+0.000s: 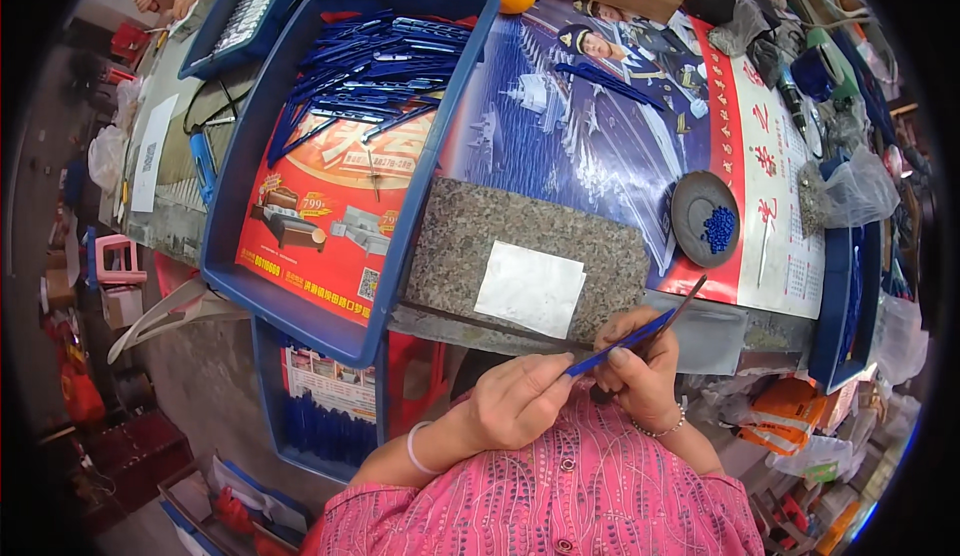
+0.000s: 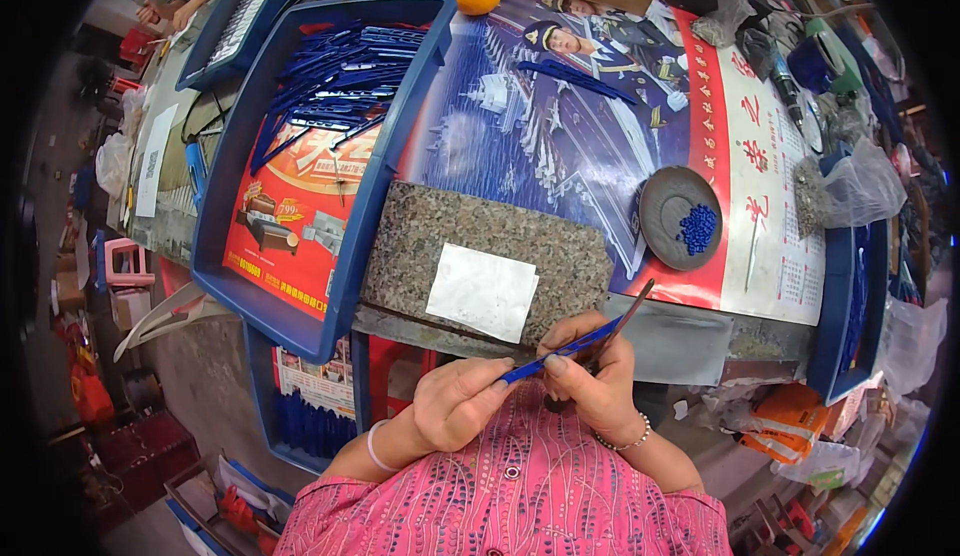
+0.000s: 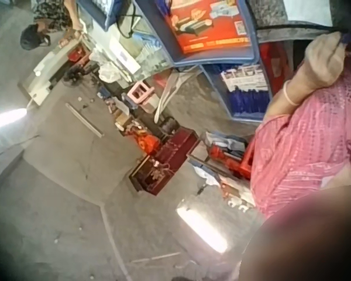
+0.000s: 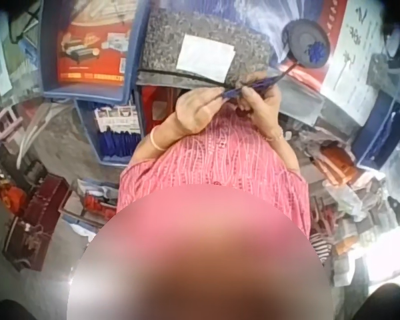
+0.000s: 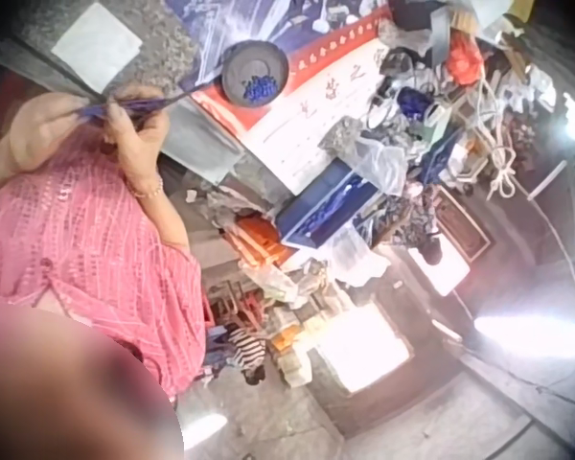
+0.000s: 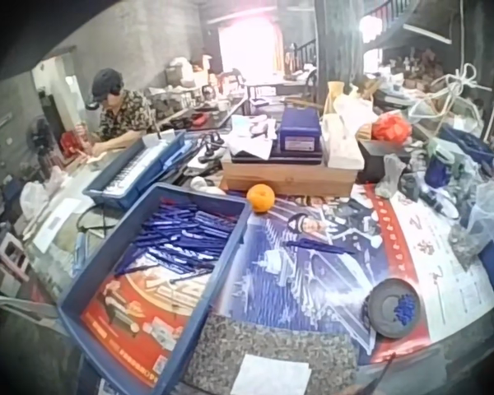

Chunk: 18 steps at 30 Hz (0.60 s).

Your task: The person is manually assembling blue pen components by inserting barrels into clips and organizing them on paper slips.

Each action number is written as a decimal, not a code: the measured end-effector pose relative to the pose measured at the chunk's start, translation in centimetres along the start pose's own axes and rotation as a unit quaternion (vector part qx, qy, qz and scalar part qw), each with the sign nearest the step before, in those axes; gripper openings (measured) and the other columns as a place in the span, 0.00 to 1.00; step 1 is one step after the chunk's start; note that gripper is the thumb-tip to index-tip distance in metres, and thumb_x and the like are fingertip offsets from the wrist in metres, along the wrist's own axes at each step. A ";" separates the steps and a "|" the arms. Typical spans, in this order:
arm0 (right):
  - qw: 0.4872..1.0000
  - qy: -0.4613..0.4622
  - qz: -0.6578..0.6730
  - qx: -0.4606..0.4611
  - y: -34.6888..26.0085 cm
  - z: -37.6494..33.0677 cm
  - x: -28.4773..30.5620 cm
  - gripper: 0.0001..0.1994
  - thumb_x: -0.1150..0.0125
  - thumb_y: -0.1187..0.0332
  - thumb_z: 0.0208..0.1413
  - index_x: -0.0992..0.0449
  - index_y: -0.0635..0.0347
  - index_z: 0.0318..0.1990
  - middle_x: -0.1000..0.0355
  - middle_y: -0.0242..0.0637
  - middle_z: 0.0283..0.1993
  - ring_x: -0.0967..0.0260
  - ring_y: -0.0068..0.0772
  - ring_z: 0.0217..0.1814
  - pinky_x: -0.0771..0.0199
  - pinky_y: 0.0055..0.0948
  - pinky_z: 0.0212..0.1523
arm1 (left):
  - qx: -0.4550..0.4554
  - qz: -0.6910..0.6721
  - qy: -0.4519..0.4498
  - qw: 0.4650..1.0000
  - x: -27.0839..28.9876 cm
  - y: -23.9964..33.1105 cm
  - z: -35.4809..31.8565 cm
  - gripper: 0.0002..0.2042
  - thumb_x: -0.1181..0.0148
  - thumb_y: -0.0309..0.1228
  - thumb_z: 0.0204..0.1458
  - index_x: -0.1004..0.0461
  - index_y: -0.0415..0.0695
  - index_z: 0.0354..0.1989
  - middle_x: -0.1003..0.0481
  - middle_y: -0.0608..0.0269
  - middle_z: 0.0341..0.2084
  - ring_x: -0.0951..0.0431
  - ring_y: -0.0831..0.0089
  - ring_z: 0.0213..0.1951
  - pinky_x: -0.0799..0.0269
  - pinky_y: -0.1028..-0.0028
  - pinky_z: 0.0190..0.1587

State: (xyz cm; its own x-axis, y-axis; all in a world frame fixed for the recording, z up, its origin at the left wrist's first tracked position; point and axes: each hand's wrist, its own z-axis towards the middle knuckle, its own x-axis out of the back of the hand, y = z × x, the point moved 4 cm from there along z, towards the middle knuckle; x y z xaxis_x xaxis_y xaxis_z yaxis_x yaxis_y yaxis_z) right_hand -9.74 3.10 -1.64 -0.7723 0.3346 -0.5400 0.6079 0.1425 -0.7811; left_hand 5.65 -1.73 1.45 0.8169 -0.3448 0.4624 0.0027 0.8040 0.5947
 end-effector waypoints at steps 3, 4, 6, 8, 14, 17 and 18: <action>1.000 0.013 -0.025 0.010 0.0 0.3 -0.3 0.14 0.38 0.71 0.49 0.37 0.64 0.37 0.34 0.42 0.28 0.46 0.19 0.12 0.43 0.20 0.13 | -0.020 0.021 0.001 1.000 0.0 -0.1 0.2 0.11 0.38 0.17 0.40 0.33 0.29 0.32 0.27 0.43 0.32 0.22 0.55 0.27 0.22 0.67 0.26; 1.000 0.015 -0.025 0.011 0.0 0.3 -0.2 0.14 0.38 0.71 0.49 0.37 0.64 0.37 0.34 0.42 0.28 0.46 0.19 0.12 0.43 0.20 0.13 | -0.020 0.020 0.000 1.000 0.0 -0.1 0.2 0.11 0.38 0.17 0.40 0.33 0.29 0.32 0.27 0.43 0.32 0.22 0.55 0.27 0.22 0.67 0.26; 1.000 0.016 -0.022 0.005 0.0 0.3 -0.1 0.13 0.38 0.71 0.49 0.37 0.64 0.37 0.34 0.42 0.29 0.46 0.19 0.13 0.43 0.20 0.13 | -0.014 0.021 -0.007 1.000 -0.1 -0.2 0.2 0.11 0.38 0.17 0.41 0.32 0.30 0.32 0.27 0.43 0.32 0.22 0.56 0.27 0.22 0.67 0.25; 0.999 0.019 -0.033 0.000 0.0 0.3 0.0 0.13 0.38 0.71 0.49 0.37 0.64 0.37 0.34 0.42 0.29 0.45 0.19 0.13 0.43 0.20 0.13 | -0.003 0.030 0.001 1.000 -0.4 -0.3 0.0 0.10 0.38 0.18 0.42 0.32 0.31 0.33 0.26 0.45 0.32 0.22 0.58 0.27 0.23 0.69 0.25; 0.998 0.019 -0.062 -0.009 -0.5 0.3 0.3 0.10 0.40 0.73 0.52 0.32 0.65 0.39 0.30 0.32 0.25 0.38 0.15 0.18 0.39 0.16 0.18 | 0.192 -0.021 -0.022 0.981 -0.7 -0.9 0.5 0.09 0.40 0.19 0.45 0.30 0.35 0.36 0.24 0.55 0.25 0.22 0.67 0.24 0.27 0.77 0.23; 0.995 0.029 -0.098 -0.015 -1.0 0.2 -0.3 0.10 0.40 0.72 0.53 0.31 0.65 0.40 0.30 0.31 0.24 0.38 0.14 0.19 0.39 0.14 0.19 | 0.285 -0.077 -0.035 0.955 -1.1 -1.2 -0.2 0.07 0.43 0.19 0.49 0.30 0.35 0.36 0.24 0.58 0.22 0.24 0.76 0.20 0.29 0.79 0.21; 0.992 0.031 -0.118 -0.023 -1.1 0.2 -0.3 0.10 0.39 0.71 0.53 0.30 0.65 0.40 0.30 0.31 0.25 0.38 0.13 0.20 0.39 0.14 0.19 | 0.360 -0.140 -0.034 0.922 -1.3 -1.4 -0.4 0.06 0.44 0.19 0.50 0.31 0.34 0.36 0.24 0.58 0.23 0.24 0.77 0.20 0.29 0.79 0.21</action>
State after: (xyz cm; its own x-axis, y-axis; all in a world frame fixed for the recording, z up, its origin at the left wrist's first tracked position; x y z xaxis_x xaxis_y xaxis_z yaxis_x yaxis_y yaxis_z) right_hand -10.19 2.67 -0.69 -0.8820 0.3437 -0.3223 0.4206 0.2659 -0.8674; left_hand 4.86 -2.19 -0.26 0.8040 -0.5395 0.2500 -0.1959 0.1567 0.9680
